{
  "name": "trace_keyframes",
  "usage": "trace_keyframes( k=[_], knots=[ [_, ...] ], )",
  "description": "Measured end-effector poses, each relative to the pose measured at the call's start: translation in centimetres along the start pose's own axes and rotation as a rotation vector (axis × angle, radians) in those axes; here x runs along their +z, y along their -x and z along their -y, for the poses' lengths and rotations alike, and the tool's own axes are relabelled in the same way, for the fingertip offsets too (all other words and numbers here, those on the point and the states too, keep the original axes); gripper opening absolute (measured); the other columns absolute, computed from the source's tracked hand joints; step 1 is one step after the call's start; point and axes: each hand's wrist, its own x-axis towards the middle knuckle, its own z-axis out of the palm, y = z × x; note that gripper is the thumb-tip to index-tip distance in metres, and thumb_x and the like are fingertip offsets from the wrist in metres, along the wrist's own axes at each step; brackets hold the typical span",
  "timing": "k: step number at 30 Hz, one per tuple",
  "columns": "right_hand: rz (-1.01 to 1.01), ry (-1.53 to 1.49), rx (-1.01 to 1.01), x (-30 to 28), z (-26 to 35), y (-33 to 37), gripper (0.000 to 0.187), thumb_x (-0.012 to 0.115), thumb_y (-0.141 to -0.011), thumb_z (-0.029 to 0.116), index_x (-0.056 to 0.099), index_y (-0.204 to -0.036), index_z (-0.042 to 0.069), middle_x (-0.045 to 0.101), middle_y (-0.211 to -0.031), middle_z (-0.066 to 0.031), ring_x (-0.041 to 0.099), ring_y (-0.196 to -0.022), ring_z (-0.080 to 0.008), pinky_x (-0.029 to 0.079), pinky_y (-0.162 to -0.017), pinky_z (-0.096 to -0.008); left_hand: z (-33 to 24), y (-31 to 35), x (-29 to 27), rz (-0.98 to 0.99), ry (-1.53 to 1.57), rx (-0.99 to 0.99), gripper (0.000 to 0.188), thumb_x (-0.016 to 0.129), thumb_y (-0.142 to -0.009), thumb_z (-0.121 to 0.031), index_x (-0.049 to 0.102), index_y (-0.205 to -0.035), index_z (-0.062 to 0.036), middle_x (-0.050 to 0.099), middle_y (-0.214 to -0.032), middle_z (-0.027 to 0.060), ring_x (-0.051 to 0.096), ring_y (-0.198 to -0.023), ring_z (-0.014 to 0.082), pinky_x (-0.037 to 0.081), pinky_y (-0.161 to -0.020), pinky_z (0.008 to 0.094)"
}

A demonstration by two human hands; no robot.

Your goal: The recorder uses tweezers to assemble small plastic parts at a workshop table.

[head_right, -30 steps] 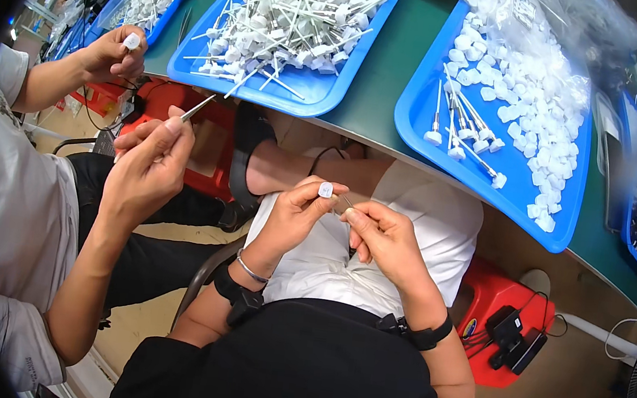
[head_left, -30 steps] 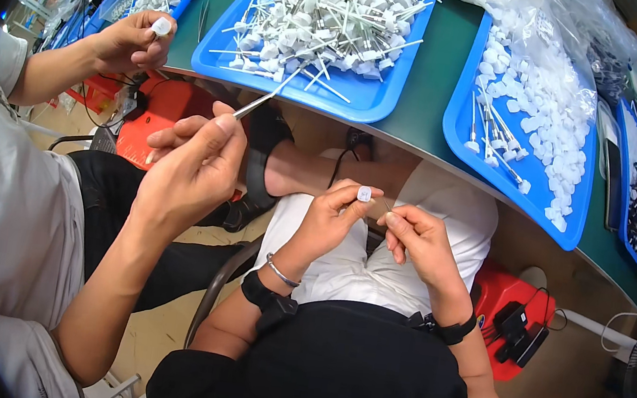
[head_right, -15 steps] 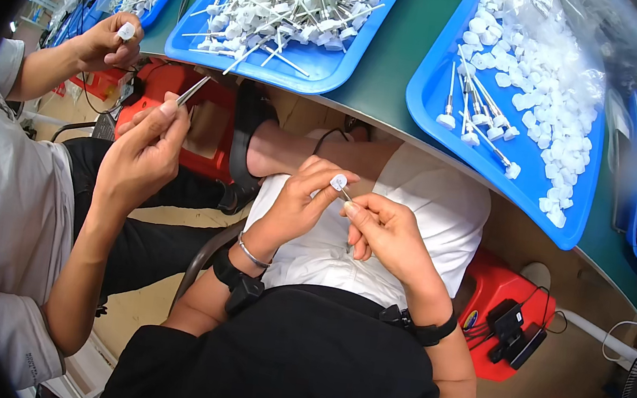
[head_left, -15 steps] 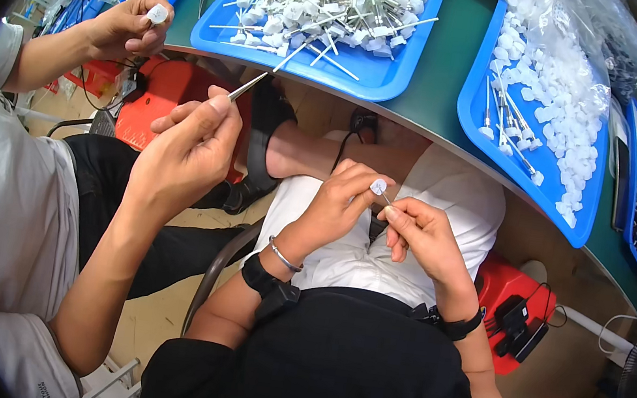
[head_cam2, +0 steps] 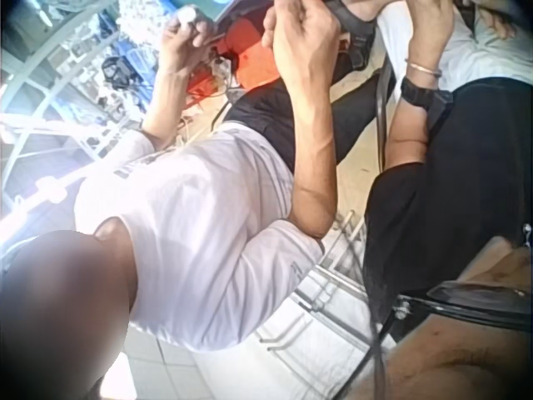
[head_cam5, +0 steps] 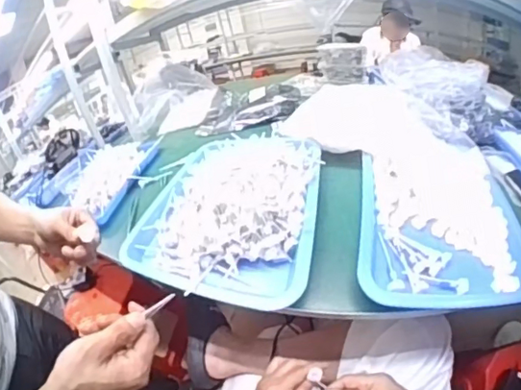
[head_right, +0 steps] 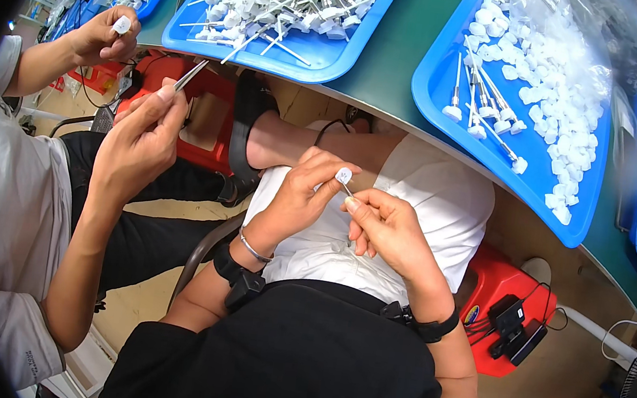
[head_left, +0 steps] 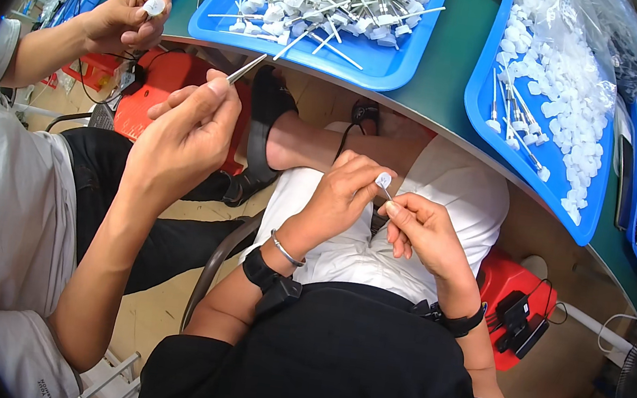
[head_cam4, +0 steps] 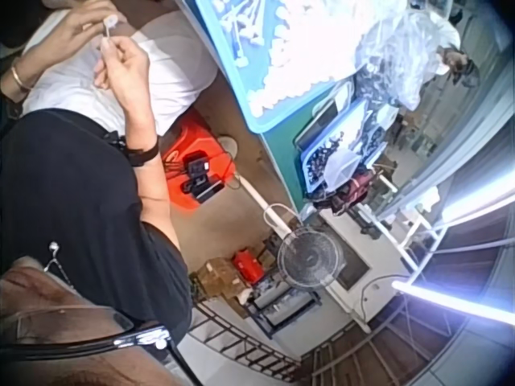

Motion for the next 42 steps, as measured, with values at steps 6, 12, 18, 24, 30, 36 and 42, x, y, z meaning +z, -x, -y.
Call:
trace_keyframes(
  k=[6,12,18,24,30,36,42],
  knots=[
    [-0.001,-0.002,0.019,-0.06,-0.06,-0.12,0.026,0.056,-0.097,0.025,0.063,-0.1,0.001,0.06,-0.066,-0.0015,0.055,-0.05,-0.006,0.039,-0.043,-0.0177,0.23,0.13,0.06,-0.004,-0.043,0.022,0.023,0.061,-0.079,0.003,0.066,-0.101,-0.0043,0.061,-0.089,0.0088,0.052,-0.086,0.027,0.045,-0.073,0.0362],
    [0.005,-0.021,0.028,-0.17,-0.25,-0.18,0.026,0.056,-0.097,0.025,0.063,-0.099,0.0,0.06,-0.065,-0.0014,0.055,-0.049,-0.006,0.039,-0.042,-0.0173,0.14,0.05,0.01,-0.026,-0.096,0.043,0.017,0.064,-0.085,-0.004,0.068,-0.1,-0.0045,0.063,-0.088,0.008,0.053,-0.082,0.0247,0.045,-0.073,0.0341],
    [0.017,-0.033,0.029,-0.15,-0.27,-0.2,0.026,0.056,-0.097,0.026,0.063,-0.099,0.001,0.06,-0.065,-0.0013,0.054,-0.049,-0.0055,0.038,-0.042,-0.0172,0.18,0.08,0.05,-0.02,-0.105,0.06,0.018,0.064,-0.081,-0.002,0.067,-0.099,-0.0042,0.062,-0.087,0.0081,0.053,-0.084,0.0264,0.045,-0.073,0.0356],
    [0.001,-0.022,0.017,-0.21,-0.43,-0.22,0.026,0.057,-0.096,0.026,0.064,-0.097,0.001,0.06,-0.065,-0.001,0.054,-0.048,-0.0052,0.038,-0.042,-0.0172,0.1,0.13,0.23,-0.012,-0.079,0.059,0.018,0.065,-0.08,0.0,0.065,-0.097,-0.0043,0.06,-0.087,0.0082,0.052,-0.084,0.0278,0.045,-0.073,0.0367],
    [-0.064,0.051,0.0,0.05,-0.23,-0.09,0.022,0.059,-0.096,0.023,0.064,-0.097,0.002,0.06,-0.065,-0.0006,0.053,-0.048,-0.0046,0.037,-0.042,-0.0172,0.17,0.25,0.3,0.012,-0.038,0.022,0.016,0.063,-0.083,-0.003,0.066,-0.099,-0.0031,0.062,-0.087,0.009,0.053,-0.084,0.027,0.045,-0.074,0.0356],
    [-0.108,0.116,-0.034,0.28,-0.05,0.06,0.02,0.059,-0.095,0.02,0.064,-0.099,0.001,0.059,-0.065,-0.0003,0.052,-0.048,-0.0041,0.036,-0.043,-0.0177,0.35,0.28,0.42,0.01,-0.018,0.024,0.015,0.063,-0.081,0.0,0.065,-0.096,-0.0022,0.061,-0.087,0.0089,0.052,-0.085,0.0282,0.045,-0.074,0.0367],
    [-0.147,0.182,-0.066,0.4,-0.12,0.11,0.022,0.061,-0.094,0.019,0.064,-0.101,-0.002,0.058,-0.065,-0.0012,0.051,-0.05,-0.005,0.041,-0.046,-0.0202,0.5,0.34,0.5,0.021,-0.025,0.015,0.013,0.063,-0.088,-0.008,0.066,-0.098,0.0005,0.062,-0.086,0.0111,0.053,-0.082,0.0272,0.044,-0.072,0.0352]
  ],
)
